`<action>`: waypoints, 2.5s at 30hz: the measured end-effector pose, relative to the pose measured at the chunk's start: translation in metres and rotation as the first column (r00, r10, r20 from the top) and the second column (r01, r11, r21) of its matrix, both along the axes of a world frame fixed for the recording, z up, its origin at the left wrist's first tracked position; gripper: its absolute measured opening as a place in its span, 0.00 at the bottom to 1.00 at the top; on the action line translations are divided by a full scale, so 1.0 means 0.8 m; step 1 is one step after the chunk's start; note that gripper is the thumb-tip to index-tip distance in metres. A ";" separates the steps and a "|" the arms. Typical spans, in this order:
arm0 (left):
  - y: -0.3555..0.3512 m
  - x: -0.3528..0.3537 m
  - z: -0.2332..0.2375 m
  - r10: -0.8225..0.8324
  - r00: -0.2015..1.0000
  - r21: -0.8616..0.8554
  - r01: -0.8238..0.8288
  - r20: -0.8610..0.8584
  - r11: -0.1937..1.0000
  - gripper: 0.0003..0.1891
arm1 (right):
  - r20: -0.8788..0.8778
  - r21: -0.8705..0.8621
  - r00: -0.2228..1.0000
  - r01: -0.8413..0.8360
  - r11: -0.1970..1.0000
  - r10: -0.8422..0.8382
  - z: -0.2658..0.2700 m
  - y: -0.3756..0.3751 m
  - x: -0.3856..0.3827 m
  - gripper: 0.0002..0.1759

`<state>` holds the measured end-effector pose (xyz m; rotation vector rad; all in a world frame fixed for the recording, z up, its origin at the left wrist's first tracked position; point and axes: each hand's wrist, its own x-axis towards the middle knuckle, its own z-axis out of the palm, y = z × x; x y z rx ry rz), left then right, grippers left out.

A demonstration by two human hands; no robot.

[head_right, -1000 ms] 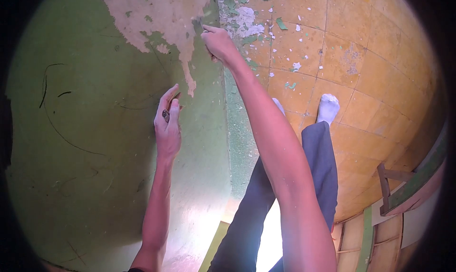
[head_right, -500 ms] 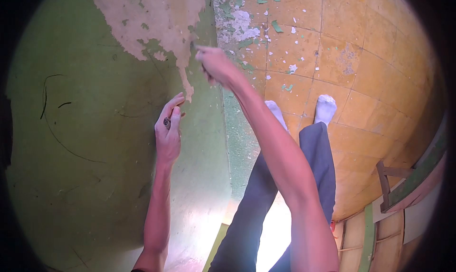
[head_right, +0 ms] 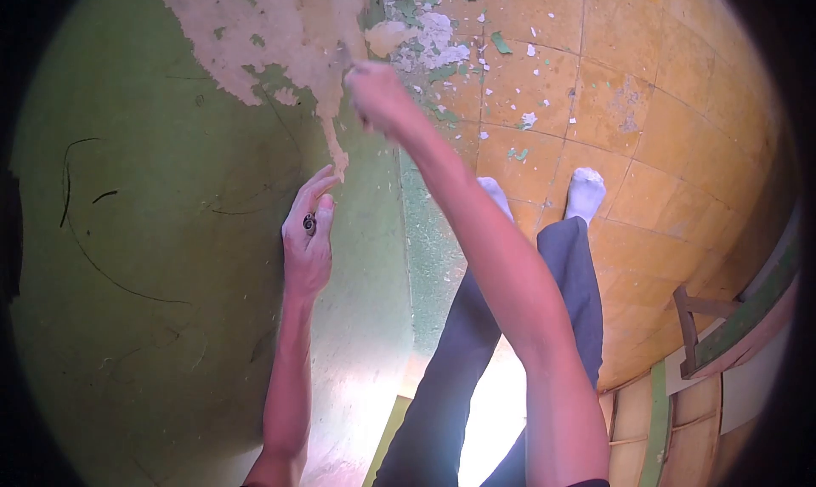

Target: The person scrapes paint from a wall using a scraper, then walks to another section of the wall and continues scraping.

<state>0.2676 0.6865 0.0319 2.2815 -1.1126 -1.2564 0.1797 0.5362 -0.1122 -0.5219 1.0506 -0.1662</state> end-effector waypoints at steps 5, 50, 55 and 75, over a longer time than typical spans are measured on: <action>-0.006 0.001 0.002 -0.019 1.000 -0.021 0.019 0.013 1.000 0.14 | -0.026 0.135 0.991 0.134 0.982 -0.132 -0.138 -0.022 0.030 0.31; 0.023 -0.061 0.002 0.331 0.942 0.103 -0.336 0.061 0.936 0.24 | 0.088 0.201 0.996 -0.046 0.978 0.029 0.105 0.116 -0.046 0.32; 0.027 -0.079 -0.001 0.411 0.912 0.108 -0.411 0.024 0.905 0.27 | 0.063 0.231 0.998 0.013 0.973 -0.028 0.020 0.084 -0.026 0.31; 0.026 -0.092 0.014 0.551 0.834 0.226 -0.539 0.010 0.811 0.30 | 0.066 0.088 0.996 -0.067 0.994 0.061 -0.007 0.044 -0.023 0.31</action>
